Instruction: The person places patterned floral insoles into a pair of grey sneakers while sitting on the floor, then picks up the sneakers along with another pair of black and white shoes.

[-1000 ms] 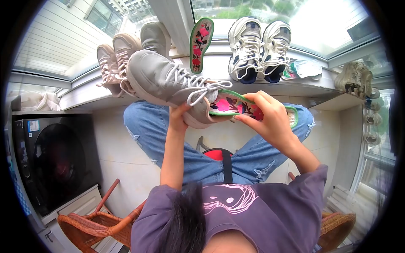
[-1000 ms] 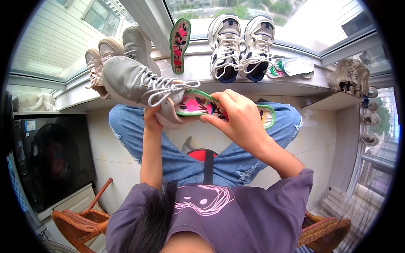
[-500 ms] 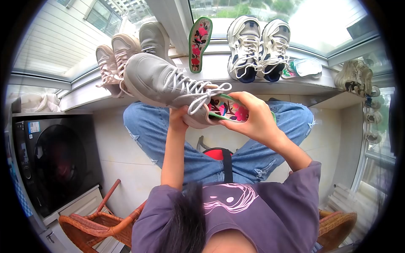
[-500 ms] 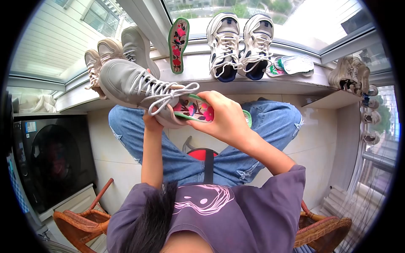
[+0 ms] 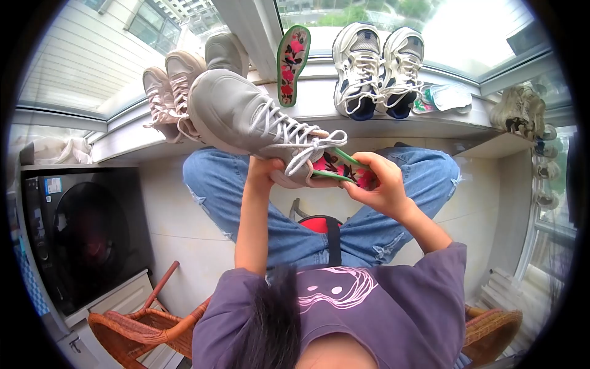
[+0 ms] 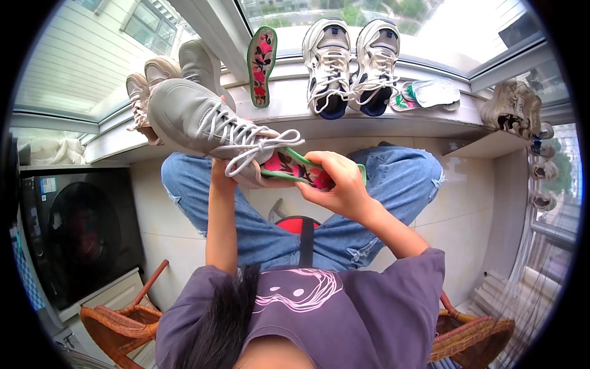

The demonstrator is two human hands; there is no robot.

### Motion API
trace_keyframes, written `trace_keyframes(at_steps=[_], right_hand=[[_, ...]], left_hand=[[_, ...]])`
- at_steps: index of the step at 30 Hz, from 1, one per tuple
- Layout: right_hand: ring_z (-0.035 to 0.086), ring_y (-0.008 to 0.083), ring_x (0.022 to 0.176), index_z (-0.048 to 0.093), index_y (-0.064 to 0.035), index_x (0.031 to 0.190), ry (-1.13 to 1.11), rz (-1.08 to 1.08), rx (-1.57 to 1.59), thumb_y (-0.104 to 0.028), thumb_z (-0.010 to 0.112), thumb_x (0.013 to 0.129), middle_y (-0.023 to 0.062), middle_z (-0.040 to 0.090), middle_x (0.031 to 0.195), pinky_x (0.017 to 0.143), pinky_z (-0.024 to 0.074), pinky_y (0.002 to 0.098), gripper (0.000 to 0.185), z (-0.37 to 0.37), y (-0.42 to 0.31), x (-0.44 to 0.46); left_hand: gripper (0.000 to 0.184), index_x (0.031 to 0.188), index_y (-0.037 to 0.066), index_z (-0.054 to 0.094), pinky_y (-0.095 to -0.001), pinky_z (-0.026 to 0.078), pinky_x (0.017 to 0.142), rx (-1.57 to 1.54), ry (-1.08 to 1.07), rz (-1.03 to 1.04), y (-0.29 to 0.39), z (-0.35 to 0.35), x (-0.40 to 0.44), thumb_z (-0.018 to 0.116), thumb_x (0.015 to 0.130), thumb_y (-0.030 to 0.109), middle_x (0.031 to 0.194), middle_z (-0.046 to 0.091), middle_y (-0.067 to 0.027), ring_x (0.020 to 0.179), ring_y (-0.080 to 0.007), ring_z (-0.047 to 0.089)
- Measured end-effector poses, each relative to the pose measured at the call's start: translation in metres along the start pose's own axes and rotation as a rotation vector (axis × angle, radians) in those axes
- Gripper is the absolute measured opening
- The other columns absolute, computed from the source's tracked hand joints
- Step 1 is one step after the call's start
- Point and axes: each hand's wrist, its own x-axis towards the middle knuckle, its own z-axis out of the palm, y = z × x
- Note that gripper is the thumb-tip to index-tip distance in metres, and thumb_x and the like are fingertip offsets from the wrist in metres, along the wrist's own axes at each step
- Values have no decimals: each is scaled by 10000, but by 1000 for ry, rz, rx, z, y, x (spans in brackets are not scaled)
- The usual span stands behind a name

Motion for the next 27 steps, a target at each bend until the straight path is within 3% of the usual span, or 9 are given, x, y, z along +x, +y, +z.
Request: trace_keyframes(at_steps=[1,3,7,9,13,16,18,25,27], right_hand=[[573,200,637,551,4,947,15,14,12,-112,733,616,103,589,811,560,463,272,395,1,0,-2],[565,190,622,551,2,949,24,-11,25,-107,736,613,98,587,805,547,458,260,399,-1,-1,-3],[503,81,599,545,7,952,54,121,199,-80,731,645,47,564,772,529,411,193,370,3,-6,-10],[444,18,614,541,14,963,71,227,326,-67,718,675,8,544,765,535,375,158,347,3,-10,-14],[451,23,608,541,15,969,95,240,386,-64,720,671,6,547,758,533,380,162,356,2,-10,-14],[457,30,599,544,12,974,37,235,281,-72,718,675,14,548,743,531,387,167,356,-11,-16,-5],[463,41,588,549,9,977,-57,219,195,-87,717,677,26,548,732,529,396,177,358,-21,-18,3],[456,33,641,530,29,1020,-157,360,318,-67,676,730,13,550,783,561,397,174,338,-11,-20,9],[521,95,589,527,24,1004,-140,344,305,-114,652,755,85,574,747,527,427,236,311,-1,-26,10]], left_hand=[[740,1165,-39,439,-318,482,814,2,2,3,-1,-4,0,760,538,188,1046,570,-137,943,-229,578],[719,1238,-6,364,-378,432,908,81,-137,47,-3,-11,1,638,695,378,1143,502,-140,1048,-251,516],[757,1276,-3,320,-423,393,966,91,-188,51,-4,-7,-2,584,762,485,1206,450,-156,1114,-279,471],[776,1276,-7,317,-426,385,973,92,-169,47,-4,-6,-2,601,750,487,1214,445,-159,1116,-279,470],[864,1264,-14,339,-410,374,981,142,-157,43,-3,-1,-6,671,667,515,1226,445,-151,1120,-276,468],[791,1214,-16,408,-393,377,975,168,-108,77,-4,-1,-8,677,662,481,1194,479,-147,1107,-271,476],[610,1160,-35,456,-351,453,881,-12,21,57,-3,-5,-9,626,657,265,1078,556,-153,1006,-250,552],[579,1151,-26,450,-351,446,880,-95,2,-16,-8,-23,-11,608,675,261,1080,546,-150,984,-243,555],[612,1155,-38,438,-332,463,849,-20,-37,-12,-10,-19,-15,646,667,266,1048,559,-148,951,-230,571]])
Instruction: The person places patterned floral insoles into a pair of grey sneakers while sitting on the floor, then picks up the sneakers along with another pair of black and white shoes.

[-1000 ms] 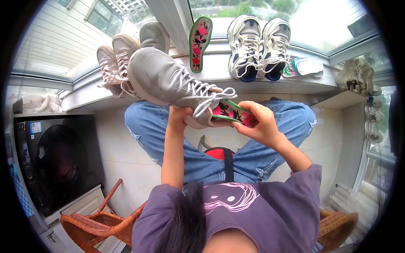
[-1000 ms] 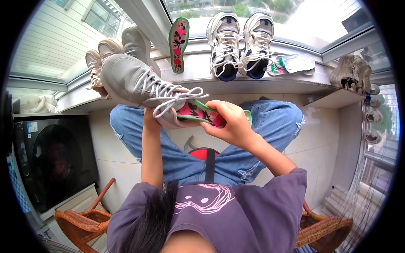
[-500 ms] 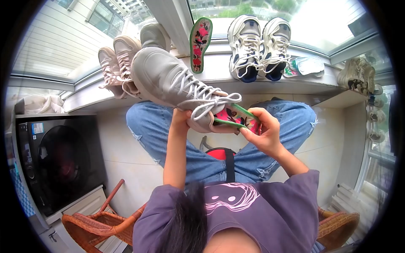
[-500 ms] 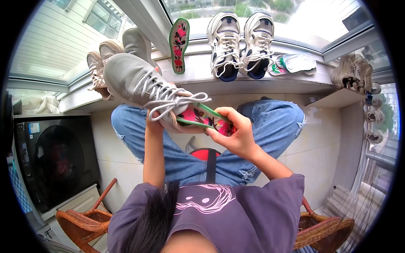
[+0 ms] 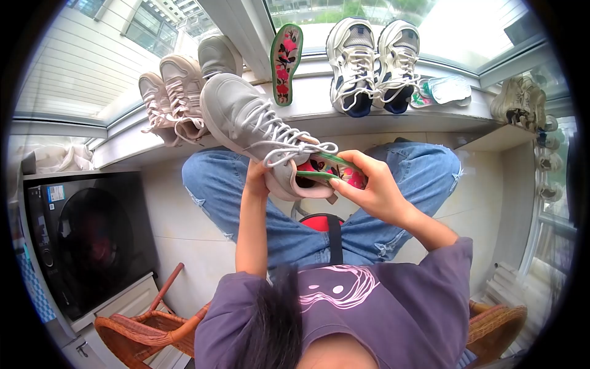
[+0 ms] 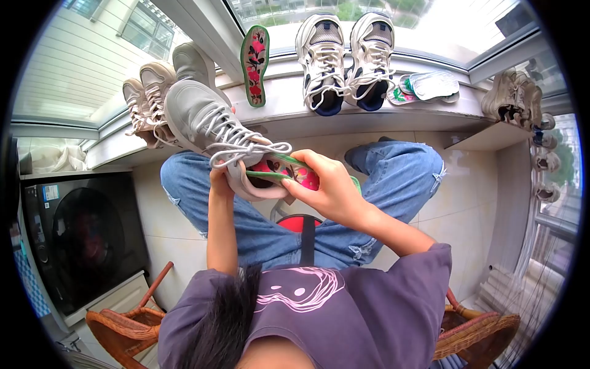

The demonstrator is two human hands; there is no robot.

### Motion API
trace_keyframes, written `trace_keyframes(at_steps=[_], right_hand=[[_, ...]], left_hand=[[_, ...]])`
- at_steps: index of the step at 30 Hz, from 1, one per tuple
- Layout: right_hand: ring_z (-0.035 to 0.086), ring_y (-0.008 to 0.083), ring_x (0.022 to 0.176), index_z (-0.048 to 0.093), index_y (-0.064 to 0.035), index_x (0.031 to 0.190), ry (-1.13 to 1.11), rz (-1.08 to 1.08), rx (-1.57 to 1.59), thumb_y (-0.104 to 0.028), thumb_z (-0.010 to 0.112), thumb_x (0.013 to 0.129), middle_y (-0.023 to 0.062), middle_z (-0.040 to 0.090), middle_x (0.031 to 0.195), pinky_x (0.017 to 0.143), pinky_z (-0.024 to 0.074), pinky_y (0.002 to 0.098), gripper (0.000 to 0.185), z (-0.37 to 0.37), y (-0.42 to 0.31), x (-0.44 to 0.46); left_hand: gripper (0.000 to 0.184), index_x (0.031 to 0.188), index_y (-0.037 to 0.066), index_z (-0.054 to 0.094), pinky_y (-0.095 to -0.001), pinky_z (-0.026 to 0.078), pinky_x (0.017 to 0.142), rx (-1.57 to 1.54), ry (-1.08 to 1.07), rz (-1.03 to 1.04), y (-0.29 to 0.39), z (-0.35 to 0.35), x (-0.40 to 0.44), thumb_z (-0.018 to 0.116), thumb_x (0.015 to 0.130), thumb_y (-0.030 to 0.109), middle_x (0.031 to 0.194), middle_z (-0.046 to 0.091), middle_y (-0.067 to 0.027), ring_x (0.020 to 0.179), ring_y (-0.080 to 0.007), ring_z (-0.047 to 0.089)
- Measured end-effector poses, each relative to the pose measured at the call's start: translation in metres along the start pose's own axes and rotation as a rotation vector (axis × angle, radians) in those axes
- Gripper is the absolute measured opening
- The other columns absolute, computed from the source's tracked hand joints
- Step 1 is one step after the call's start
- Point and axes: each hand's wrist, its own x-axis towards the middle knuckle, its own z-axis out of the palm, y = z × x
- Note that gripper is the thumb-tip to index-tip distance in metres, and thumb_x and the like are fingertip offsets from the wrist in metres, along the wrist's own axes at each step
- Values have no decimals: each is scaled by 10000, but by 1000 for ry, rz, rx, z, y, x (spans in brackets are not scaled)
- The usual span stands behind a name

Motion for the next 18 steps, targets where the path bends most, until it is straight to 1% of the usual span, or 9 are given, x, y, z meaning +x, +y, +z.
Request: trace_keyframes(at_steps=[3,5,6,10,12,13,15,16,18], right_hand=[[571,152,651,511,29,1017,38,81,130,-128,659,738,117,581,784,563,444,283,352,14,3,-2],[558,208,701,519,29,1009,208,-211,-193,-125,673,707,134,573,822,610,442,305,373,22,14,1],[538,256,741,527,26,1007,251,-249,-178,-116,683,680,139,569,855,648,436,318,389,26,18,4],[537,257,734,532,21,1006,287,-210,-79,-125,694,670,137,571,855,648,437,316,400,38,14,6],[547,116,715,523,21,1028,321,-290,-60,-94,709,672,92,573,854,613,443,225,417,41,14,14],[547,116,715,523,21,1028,321,-289,-62,-94,709,672,92,573,854,613,443,225,417,38,12,15],[573,176,751,514,12,1047,229,-319,-305,-115,722,648,114,583,880,652,458,263,467,31,5,21],[575,245,758,506,1,1055,201,-350,-296,-146,732,619,125,584,895,681,459,315,513,29,9,25],[564,257,765,504,-7,1030,158,-294,-382,-147,716,612,121,576,885,682,443,330,489,17,-3,23]], left_hand=[[638,1153,-40,442,-320,471,829,1,2,-42,0,5,0,676,659,288,1041,567,-136,934,-225,579],[643,1150,-39,458,-316,467,832,96,-15,-22,0,12,-2,704,647,276,1045,574,-131,948,-218,575],[629,1133,-39,484,-312,472,822,165,-22,-25,1,18,-4,726,635,262,1030,587,-127,950,-211,575],[638,1127,-41,486,-311,483,812,68,5,-36,2,18,-2,719,629,283,1025,589,-127,934,-213,584],[658,1155,-33,460,-329,485,819,52,-36,43,-5,12,4,666,639,321,1049,574,-144,933,-227,586],[661,1167,-29,447,-340,483,828,8,-46,45,-6,9,5,648,639,315,1056,569,-153,940,-240,584],[666,1184,-26,426,-359,478,849,-56,-48,81,-4,8,7,626,638,298,1072,557,-170,962,-262,576],[662,1180,-29,429,-362,475,855,-46,1,95,-3,10,6,630,638,294,1073,556,-171,969,-265,573],[659,1176,-32,433,-366,473,861,-36,51,111,-2,7,3,634,637,289,1073,556,-172,975,-268,570]])
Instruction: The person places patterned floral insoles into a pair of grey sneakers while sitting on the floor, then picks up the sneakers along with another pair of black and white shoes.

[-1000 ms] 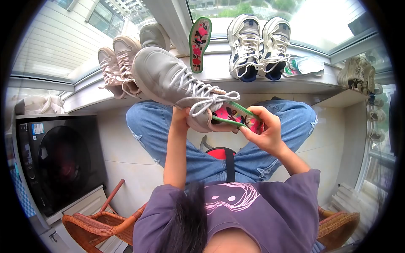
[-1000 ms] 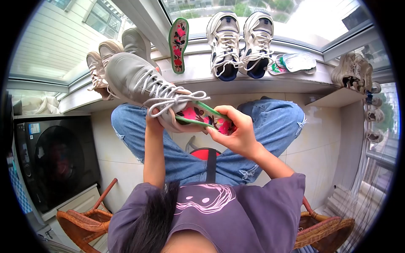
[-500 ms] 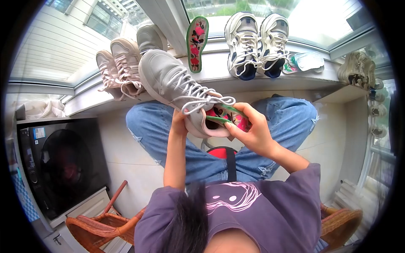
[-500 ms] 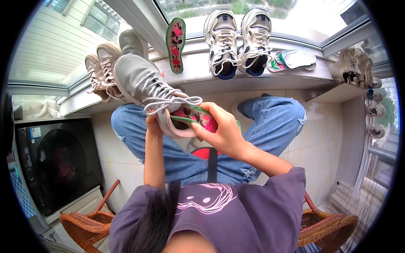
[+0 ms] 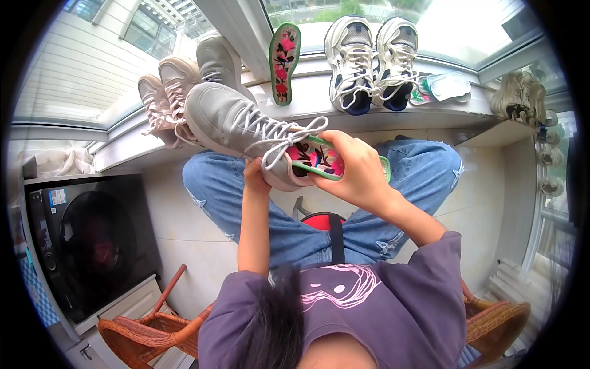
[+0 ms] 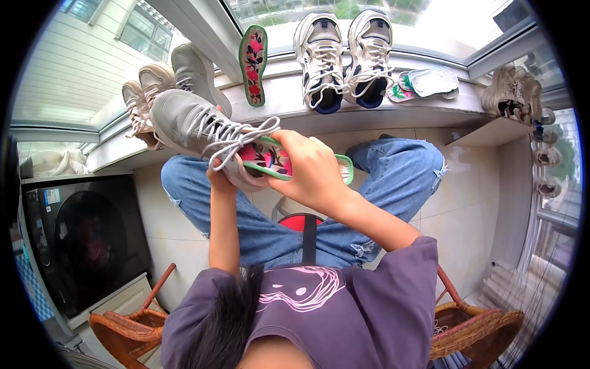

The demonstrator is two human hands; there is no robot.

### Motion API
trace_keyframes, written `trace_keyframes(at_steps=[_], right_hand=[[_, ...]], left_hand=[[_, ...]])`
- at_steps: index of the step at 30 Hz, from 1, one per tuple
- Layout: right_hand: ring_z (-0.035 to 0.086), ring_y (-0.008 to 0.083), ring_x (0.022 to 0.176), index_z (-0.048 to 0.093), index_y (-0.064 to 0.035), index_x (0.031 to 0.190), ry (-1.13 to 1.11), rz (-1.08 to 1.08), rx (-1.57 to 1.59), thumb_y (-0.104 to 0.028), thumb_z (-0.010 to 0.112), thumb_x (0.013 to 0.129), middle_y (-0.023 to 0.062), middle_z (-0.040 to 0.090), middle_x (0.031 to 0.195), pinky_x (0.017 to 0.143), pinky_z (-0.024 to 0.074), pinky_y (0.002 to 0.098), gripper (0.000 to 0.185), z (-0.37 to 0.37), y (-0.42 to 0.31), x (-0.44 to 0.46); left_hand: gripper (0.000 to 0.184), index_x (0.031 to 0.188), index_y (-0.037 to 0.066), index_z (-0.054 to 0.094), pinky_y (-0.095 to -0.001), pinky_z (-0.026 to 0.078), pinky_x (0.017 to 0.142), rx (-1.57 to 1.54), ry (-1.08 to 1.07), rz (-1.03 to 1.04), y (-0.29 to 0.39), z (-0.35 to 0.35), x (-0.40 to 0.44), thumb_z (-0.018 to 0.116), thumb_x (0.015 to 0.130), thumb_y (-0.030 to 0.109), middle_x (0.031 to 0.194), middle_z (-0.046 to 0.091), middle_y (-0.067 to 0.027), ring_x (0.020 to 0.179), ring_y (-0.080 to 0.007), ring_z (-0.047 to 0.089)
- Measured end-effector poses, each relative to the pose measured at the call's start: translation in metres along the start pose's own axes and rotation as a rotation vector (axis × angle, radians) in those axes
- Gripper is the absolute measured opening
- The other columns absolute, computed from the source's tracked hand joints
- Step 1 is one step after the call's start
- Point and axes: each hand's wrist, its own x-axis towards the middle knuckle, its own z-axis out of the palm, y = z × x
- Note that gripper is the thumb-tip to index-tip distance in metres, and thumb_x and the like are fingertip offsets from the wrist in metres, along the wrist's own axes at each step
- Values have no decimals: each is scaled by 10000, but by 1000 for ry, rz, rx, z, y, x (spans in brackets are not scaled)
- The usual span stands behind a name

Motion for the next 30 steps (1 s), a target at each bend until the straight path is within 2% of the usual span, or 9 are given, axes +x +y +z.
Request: trace_keyframes(at_steps=[5,9,13,19,22,24,25,29,30], right_hand=[[523,304,760,441,-31,925,-296,96,-257,-23,603,577,133,538,804,662,389,372,384,-42,10,-2],[470,314,681,429,-29,877,-122,45,-433,45,544,585,140,477,718,633,365,334,323,-69,31,-6],[486,58,680,454,-33,902,27,367,477,-111,655,768,10,511,722,581,401,224,254,-58,42,0],[577,147,703,452,18,909,-95,193,439,-70,683,665,141,579,752,642,444,273,347,-24,17,31],[611,194,671,443,14,898,-14,128,296,-42,644,664,149,582,715,605,449,286,314,-27,6,33],[491,84,653,477,7,894,42,196,279,-13,616,674,74,543,707,606,420,237,260,-29,4,33],[510,113,607,474,8,882,83,137,195,-14,626,658,88,543,674,579,420,246,271,-27,3,32],[561,150,603,470,9,876,125,115,144,0,623,636,115,563,678,574,440,266,285,-20,4,32],[580,160,614,470,10,877,129,120,152,4,621,631,122,573,689,577,447,273,289,-19,4,34]], left_hand=[[613,1156,-44,452,-351,469,843,128,-21,-58,3,-19,-4,636,659,263,1063,558,-160,967,-261,565],[577,1161,-20,465,-348,442,874,21,147,-8,5,-27,-3,605,696,290,1087,551,-134,994,-238,547],[604,1165,-3,469,-348,429,899,-182,58,-92,-17,-40,2,611,729,391,1117,542,-125,1018,-227,537],[641,1193,-4,449,-335,428,904,-208,-168,-149,-5,34,16,609,746,427,1125,537,-131,1019,-214,537],[670,1269,6,355,-306,326,962,188,80,-156,1,42,24,559,805,445,1205,467,-101,1128,-210,438],[498,1169,31,422,-288,352,843,421,359,325,18,63,23,608,799,308,1119,484,-87,1009,-162,470],[448,1122,39,441,-274,367,773,1020,434,686,24,64,17,646,778,238,1069,497,-76,938,-144,491],[235,836,90,582,-288,363,727,1681,-262,780,58,111,9,698,631,92,796,559,-9,744,-144,503],[147,715,118,545,-300,358,715,1797,-173,772,59,121,11,653,615,123,714,532,32,736,-141,503]])
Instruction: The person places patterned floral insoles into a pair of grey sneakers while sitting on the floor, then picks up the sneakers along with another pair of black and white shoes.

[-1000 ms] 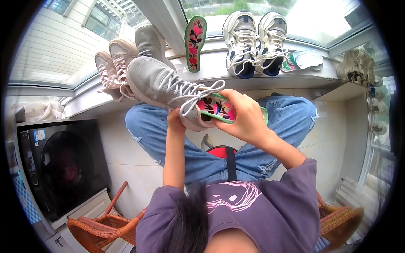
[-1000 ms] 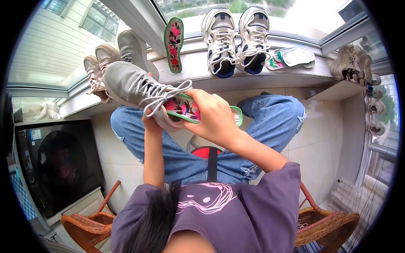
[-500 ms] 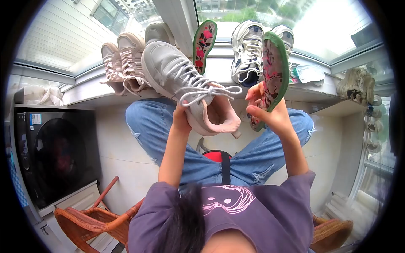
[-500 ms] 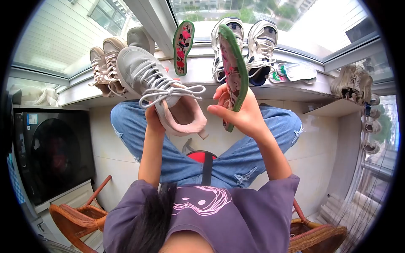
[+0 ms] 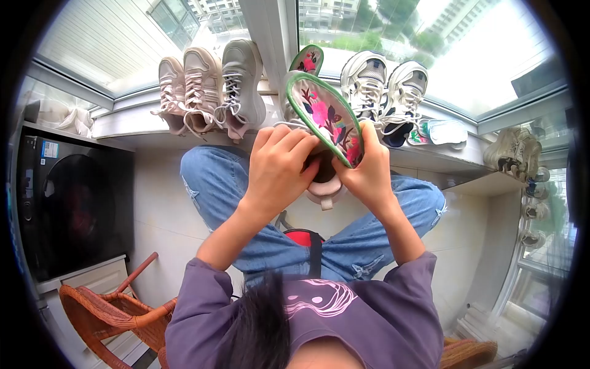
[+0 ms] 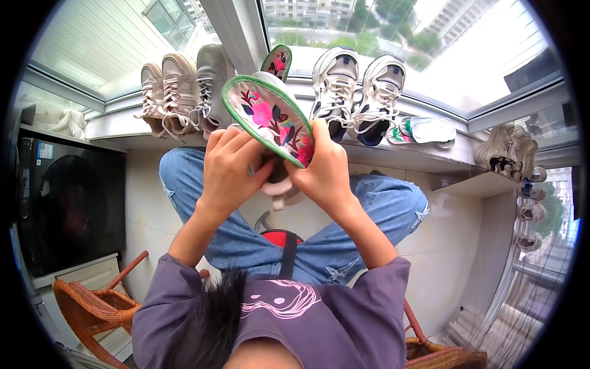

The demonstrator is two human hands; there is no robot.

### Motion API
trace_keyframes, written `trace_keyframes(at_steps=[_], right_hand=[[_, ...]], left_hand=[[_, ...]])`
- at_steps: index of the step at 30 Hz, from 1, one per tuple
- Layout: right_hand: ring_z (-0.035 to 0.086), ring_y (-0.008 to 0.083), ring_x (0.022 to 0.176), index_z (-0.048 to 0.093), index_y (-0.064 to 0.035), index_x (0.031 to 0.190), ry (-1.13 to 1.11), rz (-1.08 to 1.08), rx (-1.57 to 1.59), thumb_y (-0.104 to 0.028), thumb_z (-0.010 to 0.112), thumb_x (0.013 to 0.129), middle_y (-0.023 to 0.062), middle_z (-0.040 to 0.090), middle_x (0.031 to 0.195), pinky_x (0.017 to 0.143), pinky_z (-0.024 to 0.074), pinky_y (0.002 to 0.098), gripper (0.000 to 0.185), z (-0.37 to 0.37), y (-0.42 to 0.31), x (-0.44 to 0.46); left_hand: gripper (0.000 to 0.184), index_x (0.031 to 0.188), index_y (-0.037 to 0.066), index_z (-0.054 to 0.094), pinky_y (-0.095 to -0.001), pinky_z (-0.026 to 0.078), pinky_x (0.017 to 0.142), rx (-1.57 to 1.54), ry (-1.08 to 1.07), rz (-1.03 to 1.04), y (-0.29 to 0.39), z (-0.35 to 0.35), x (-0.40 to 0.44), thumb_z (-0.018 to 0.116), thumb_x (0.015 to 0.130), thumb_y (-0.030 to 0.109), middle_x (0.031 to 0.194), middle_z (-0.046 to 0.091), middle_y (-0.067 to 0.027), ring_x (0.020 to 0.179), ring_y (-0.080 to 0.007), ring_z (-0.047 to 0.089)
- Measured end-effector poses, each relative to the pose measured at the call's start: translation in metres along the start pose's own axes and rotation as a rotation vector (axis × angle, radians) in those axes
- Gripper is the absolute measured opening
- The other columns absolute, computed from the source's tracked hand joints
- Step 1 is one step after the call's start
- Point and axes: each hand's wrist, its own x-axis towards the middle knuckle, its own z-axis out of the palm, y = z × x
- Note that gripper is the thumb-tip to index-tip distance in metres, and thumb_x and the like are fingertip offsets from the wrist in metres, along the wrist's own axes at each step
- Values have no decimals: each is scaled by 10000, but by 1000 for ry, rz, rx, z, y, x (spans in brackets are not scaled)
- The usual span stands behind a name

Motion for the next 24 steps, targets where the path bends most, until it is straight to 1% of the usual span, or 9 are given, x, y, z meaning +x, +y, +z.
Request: trace_keyframes(at_steps=[3,9,11,12,17,19,20,23,24], right_hand=[[593,182,620,471,11,881,10,0,-24,9,616,627,133,578,692,575,451,281,293,4,-1,2],[602,207,616,468,18,881,39,14,-48,13,604,630,147,576,679,567,453,294,285,10,8,-1],[595,216,599,467,19,882,94,14,-96,9,602,633,144,569,668,564,450,290,284,10,13,0],[590,366,632,434,11,859,98,18,-69,-47,629,642,201,571,656,550,453,377,298,7,11,3],[632,306,667,444,14,845,105,34,42,-25,639,640,189,595,688,575,471,331,286,-4,5,3],[635,284,659,445,15,851,74,47,67,-17,634,632,188,593,685,574,470,324,291,-8,4,5],[633,260,644,448,16,848,93,49,85,-20,633,623,175,589,676,573,468,314,293,-9,5,7],[622,255,623,452,16,848,48,123,51,-31,630,618,157,585,668,576,467,311,295,-15,2,11],[609,243,609,455,17,858,35,128,30,-45,629,618,146,581,677,583,465,307,302,-16,5,12]], left_hand=[[75,702,144,553,-300,347,687,267,-76,54,0,7,6,606,650,138,695,525,37,747,-120,504],[72,708,147,564,-301,341,656,382,-131,101,-18,31,13,575,637,153,707,515,26,736,-131,489],[82,711,125,563,-297,350,651,194,76,293,-24,38,15,576,634,151,758,508,17,729,-143,478],[106,718,105,554,-316,390,693,180,51,305,-23,35,15,579,632,161,866,534,7,794,-149,494],[147,769,84,530,-312,486,647,115,143,324,-20,20,21,599,641,69,1012,566,-30,832,-174,554],[217,838,67,515,-288,486,574,90,93,151,-19,17,26,603,643,31,946,568,-43,740,-184,571],[251,900,56,509,-292,476,553,51,22,34,-15,14,26,594,664,51,824,556,-42,705,-186,573],[220,877,63,518,-293,453,543,213,-118,115,-23,18,27,590,671,81,709,517,-23,695,-170,564],[198,842,91,525,-291,426,558,287,-53,203,-24,18,31,601,664,131,662,504,-3,663,-163,558]])
